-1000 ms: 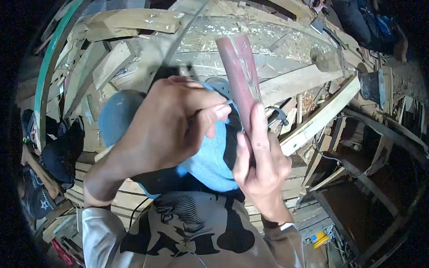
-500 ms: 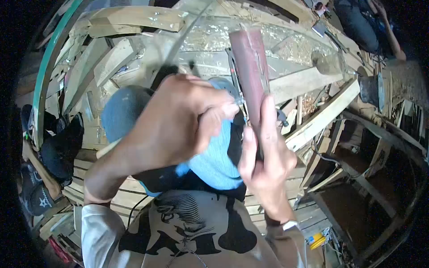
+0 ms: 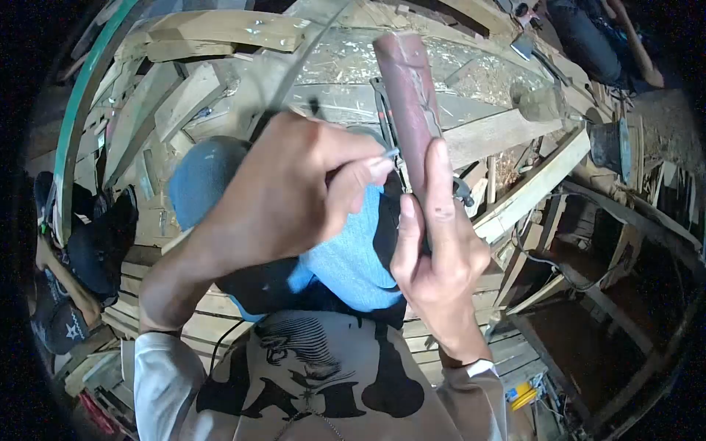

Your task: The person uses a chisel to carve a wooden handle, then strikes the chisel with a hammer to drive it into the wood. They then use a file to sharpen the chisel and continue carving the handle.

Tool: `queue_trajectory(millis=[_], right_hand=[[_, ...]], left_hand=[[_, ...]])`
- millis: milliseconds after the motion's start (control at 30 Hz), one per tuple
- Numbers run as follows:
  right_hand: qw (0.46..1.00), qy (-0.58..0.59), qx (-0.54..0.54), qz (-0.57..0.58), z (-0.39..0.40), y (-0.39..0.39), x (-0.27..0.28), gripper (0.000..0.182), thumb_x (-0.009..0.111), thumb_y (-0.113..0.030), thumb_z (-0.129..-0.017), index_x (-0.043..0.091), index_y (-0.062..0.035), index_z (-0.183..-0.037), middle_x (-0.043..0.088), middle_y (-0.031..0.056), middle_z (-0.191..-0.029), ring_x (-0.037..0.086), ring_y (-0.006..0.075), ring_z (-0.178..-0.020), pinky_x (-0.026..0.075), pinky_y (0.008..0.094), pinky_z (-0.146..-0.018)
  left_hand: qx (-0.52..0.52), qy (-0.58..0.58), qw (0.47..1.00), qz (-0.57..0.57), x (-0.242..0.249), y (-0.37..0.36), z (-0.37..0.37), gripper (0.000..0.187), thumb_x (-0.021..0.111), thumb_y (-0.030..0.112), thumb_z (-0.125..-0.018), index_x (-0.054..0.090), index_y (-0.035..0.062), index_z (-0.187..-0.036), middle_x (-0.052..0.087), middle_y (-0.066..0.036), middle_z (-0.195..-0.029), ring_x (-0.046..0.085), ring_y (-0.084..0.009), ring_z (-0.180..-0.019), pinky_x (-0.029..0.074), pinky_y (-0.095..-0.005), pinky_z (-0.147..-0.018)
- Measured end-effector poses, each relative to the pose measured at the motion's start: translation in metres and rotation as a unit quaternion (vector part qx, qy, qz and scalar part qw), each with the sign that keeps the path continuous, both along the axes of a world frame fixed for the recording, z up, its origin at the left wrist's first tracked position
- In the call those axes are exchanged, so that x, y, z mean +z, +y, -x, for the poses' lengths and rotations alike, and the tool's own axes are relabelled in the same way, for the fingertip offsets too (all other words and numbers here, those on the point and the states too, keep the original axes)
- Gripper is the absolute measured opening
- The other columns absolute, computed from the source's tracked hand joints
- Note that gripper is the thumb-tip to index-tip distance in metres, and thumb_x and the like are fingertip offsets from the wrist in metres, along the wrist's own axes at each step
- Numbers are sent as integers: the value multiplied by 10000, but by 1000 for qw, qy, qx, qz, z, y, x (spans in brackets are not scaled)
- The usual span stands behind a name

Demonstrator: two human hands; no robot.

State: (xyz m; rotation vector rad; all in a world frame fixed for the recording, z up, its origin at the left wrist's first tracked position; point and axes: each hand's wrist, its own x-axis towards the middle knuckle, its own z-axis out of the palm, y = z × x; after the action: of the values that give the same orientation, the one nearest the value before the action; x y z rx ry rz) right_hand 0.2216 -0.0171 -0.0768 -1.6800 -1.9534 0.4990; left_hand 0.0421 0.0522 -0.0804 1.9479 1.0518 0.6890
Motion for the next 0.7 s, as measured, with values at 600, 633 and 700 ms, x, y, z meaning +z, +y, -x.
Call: queue_trajectory(millis=[600, 633, 700], right_hand=[[998, -33, 23, -47, -6, -24, -11, 517, 606, 31, -891, 458, 109, -1380, 632, 311, -1191, 724, 350, -815, 581, 359, -694], [996, -14, 33, -88, -7, -30, -14, 528, 610, 30, -891, 447, 110, -1387, 628, 325, -1186, 724, 352, -827, 582, 358, -705], [997, 2, 35, -65, -5, -27, -12, 542, 608, 44, -885, 445, 93, -1400, 661, 311, -1097, 722, 343, -795, 576, 365, -679]], left_hand=[[4, -52, 998, -36, -5, -5, 5, 181, 616, 33, -833, 573, -27, -668, 514, -207, -579, 547, -375, -555, 430, -435, -537], [1, -35, 999, -28, -5, -4, 7, 193, 614, 38, -839, 568, -29, -664, 515, -206, -579, 546, -374, -555, 433, -431, -537], [5, -46, 998, -49, -10, -6, 4, 218, 606, 48, -852, 557, -30, -655, 515, -202, -574, 543, -371, -551, 435, -429, -532]])
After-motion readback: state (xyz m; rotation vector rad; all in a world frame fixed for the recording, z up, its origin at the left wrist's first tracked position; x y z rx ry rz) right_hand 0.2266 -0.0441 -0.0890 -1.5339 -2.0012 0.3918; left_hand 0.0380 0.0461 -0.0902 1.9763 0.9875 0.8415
